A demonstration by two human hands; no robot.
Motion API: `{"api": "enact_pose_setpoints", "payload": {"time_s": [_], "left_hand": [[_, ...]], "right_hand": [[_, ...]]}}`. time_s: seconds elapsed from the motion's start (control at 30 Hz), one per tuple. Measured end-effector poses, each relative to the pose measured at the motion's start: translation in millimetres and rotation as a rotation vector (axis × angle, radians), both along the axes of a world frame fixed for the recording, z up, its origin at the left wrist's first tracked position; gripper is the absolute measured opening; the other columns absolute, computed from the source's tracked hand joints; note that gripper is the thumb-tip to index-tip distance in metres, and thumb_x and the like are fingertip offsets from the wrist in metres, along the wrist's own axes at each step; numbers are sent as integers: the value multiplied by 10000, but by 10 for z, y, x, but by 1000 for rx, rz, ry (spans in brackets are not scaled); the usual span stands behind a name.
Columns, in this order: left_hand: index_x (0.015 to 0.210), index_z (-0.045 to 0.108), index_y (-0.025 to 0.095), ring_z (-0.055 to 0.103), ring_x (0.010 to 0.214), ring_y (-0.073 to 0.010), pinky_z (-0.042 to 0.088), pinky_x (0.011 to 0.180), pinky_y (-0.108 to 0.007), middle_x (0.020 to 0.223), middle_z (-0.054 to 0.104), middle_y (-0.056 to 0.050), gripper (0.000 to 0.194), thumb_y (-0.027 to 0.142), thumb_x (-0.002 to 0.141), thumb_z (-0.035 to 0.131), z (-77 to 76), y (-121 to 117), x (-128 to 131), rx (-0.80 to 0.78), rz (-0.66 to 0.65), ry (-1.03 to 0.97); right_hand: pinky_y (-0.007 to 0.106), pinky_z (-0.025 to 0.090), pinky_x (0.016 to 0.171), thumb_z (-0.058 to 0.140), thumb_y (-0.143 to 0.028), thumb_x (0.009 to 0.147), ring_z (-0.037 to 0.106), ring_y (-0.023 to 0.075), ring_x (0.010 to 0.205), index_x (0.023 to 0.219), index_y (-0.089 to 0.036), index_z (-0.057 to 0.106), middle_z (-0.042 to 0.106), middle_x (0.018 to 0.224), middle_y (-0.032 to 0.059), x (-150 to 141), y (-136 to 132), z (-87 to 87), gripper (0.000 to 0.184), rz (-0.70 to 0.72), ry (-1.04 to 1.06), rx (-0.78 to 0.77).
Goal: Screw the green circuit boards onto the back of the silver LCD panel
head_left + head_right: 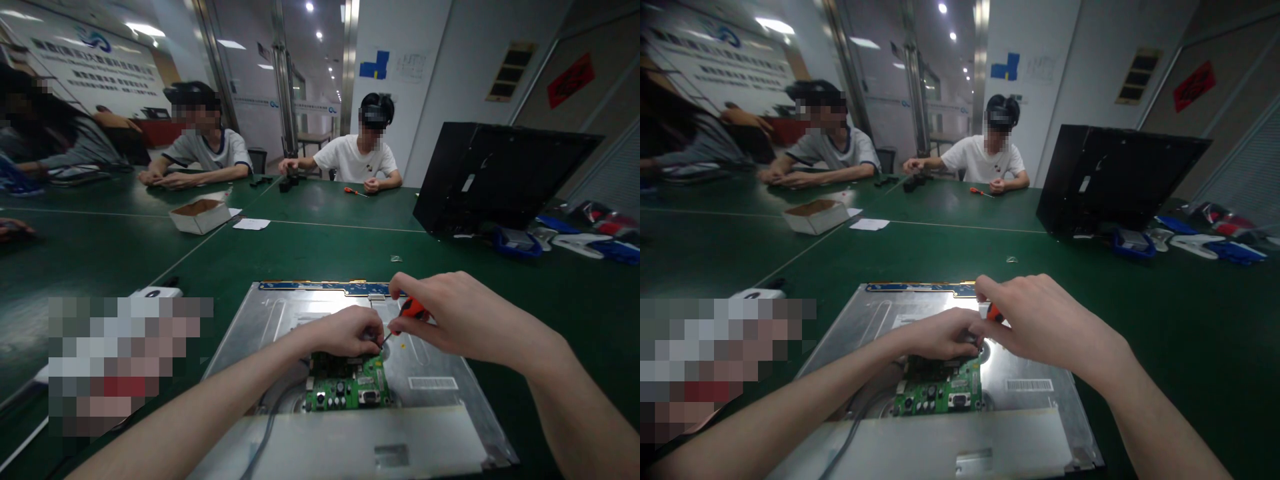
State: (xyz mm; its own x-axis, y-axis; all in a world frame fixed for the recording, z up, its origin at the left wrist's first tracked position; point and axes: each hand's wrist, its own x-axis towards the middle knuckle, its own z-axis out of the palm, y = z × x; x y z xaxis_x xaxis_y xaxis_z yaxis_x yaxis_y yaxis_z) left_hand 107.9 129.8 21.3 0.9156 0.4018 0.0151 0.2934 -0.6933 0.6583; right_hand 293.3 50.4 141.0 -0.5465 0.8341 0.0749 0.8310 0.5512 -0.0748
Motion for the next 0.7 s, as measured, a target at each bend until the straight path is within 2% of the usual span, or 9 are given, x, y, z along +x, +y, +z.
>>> {"api": "enact_pose_setpoints", "payload": {"time_s": [0.17, 0.37, 0.7], "left_hand": [[932, 666, 158, 599, 793, -167, 434, 704, -250, 889, 664, -26, 158, 115, 780, 669, -22, 12, -1, 26, -35, -25], [896, 662, 166, 604, 776, -164, 434, 690, -250, 846, 657, -14, 107, 136, 793, 670, -9, 8, -3, 15, -21, -2], [995, 663, 160, 609, 791, -163, 442, 705, -246, 876, 669, -22, 208, 103, 798, 698, 26, -10, -1, -3, -17, -10]], "right_hand": [[266, 330, 540, 556, -267, 886, 621, 170, 657, 1042, -231, 485, 663, 800, -19, -5, -6, -2, 175, 20, 9, 7], [268, 304, 505, 552, -372, 908, 606, 176, 615, 1018, -236, 502, 652, 730, -20, -7, 8, -9, 182, 13, -26, 25], [263, 295, 508, 552, -324, 897, 600, 172, 620, 1016, -238, 492, 655, 771, -23, 2, 9, -19, 158, 8, -31, 72]]}}
